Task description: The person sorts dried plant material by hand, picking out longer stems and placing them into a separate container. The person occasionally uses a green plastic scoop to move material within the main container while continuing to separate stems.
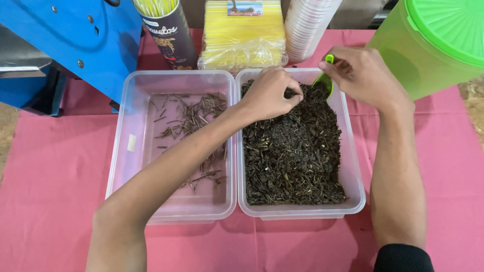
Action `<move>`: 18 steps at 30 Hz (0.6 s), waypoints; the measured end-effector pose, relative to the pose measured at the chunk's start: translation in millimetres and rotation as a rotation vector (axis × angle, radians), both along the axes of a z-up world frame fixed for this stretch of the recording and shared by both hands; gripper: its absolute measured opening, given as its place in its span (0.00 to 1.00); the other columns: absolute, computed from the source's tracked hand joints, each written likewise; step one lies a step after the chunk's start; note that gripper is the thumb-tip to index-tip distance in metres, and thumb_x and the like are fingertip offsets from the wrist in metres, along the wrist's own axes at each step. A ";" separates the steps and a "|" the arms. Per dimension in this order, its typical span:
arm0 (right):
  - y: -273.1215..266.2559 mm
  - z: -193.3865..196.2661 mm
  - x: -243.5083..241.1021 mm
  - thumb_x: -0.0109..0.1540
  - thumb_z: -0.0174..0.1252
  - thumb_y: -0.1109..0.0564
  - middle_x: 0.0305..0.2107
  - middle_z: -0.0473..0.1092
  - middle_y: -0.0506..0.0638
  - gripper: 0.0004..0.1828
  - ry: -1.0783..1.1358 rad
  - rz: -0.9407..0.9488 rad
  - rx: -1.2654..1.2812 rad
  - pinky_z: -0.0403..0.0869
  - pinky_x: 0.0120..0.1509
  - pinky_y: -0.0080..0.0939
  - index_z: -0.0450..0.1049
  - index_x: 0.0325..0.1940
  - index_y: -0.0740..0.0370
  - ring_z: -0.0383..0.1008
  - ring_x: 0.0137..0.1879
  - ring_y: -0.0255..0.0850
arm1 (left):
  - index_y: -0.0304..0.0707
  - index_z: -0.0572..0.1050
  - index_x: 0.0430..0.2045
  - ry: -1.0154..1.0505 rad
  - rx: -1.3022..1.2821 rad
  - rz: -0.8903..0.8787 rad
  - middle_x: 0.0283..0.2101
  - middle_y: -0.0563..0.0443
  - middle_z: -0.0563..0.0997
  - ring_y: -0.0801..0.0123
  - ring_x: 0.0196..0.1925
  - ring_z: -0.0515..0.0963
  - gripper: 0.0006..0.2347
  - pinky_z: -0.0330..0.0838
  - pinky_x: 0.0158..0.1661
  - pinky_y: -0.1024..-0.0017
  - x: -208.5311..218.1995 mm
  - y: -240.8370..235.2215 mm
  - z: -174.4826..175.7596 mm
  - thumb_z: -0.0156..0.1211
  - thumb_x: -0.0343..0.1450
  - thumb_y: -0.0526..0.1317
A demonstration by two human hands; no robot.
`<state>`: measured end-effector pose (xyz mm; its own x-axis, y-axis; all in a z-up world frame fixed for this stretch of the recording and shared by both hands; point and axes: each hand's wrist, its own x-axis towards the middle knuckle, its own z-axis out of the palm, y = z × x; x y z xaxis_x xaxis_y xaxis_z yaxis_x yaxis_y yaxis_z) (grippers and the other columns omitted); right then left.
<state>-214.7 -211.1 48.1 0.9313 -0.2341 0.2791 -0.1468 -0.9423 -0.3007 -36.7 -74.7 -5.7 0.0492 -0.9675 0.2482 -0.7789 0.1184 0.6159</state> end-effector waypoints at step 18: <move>-8.1 -42.1 3.2 0.75 0.61 0.63 0.17 0.70 0.51 0.18 -0.017 -0.157 -0.044 0.70 0.29 0.42 0.69 0.30 0.66 0.63 0.19 0.37 | 0.44 0.64 0.25 0.266 -0.131 0.132 0.15 0.61 0.58 0.78 0.15 0.59 0.16 0.51 0.22 0.72 11.4 72.3 -4.2 0.39 0.79 0.51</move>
<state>-211.5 -219.2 6.0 0.8789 -0.3640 0.3082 -0.2889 -0.9205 -0.2632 -25.3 -2.4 -9.9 0.2521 -0.9090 0.3319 -0.6069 0.1186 0.7859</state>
